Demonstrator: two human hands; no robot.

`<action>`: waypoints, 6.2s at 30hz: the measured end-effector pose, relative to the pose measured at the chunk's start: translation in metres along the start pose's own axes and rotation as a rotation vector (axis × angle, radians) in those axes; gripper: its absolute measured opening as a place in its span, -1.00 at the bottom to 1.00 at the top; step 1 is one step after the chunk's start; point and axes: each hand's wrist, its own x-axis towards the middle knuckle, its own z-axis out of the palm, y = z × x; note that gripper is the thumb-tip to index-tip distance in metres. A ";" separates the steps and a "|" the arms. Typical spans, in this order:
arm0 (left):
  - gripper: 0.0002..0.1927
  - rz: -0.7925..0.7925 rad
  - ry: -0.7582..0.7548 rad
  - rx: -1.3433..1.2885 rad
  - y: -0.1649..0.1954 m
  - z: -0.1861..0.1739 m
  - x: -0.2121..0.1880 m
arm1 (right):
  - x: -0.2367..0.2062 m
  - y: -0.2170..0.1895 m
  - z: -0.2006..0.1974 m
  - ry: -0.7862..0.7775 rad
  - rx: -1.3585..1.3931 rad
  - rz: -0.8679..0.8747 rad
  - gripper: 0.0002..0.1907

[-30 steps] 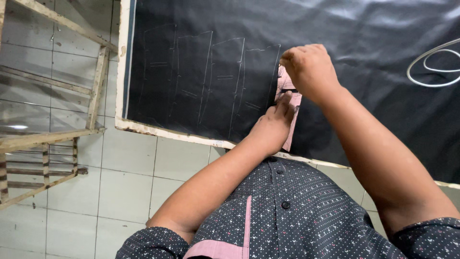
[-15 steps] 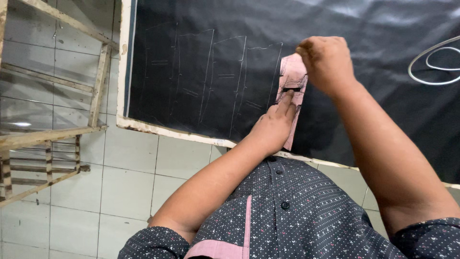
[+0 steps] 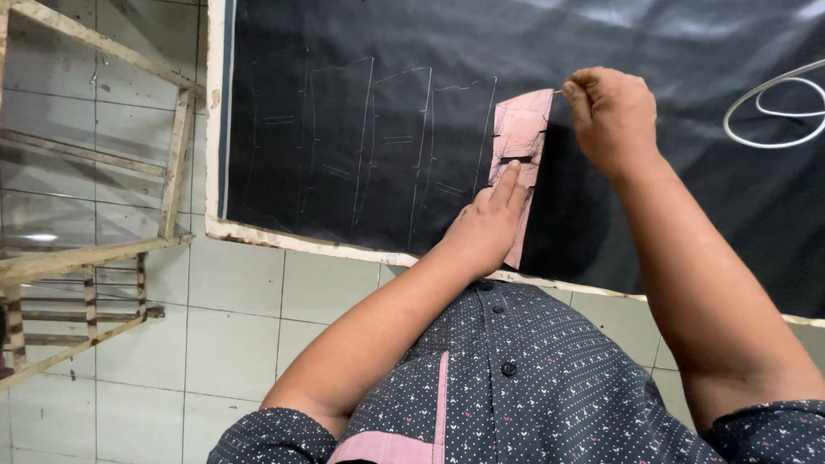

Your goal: The person places a pink paper pattern piece on a black sheet on a work table, holds it steady with one hand, and traces around its edges with a pencil, repositioning the pattern piece to trace all sides onto the sheet below.

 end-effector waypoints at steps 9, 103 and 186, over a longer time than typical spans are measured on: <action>-0.35 0.008 0.020 -0.003 -0.002 0.001 -0.001 | -0.033 -0.034 -0.008 -0.101 0.117 0.133 -0.85; -0.52 0.054 0.056 0.195 -0.024 -0.010 -0.020 | -0.072 -0.075 0.006 -0.112 0.539 0.376 -0.79; -0.79 -0.281 0.376 -0.889 0.026 -0.049 -0.002 | -0.126 -0.024 -0.022 -0.276 1.352 0.938 -0.72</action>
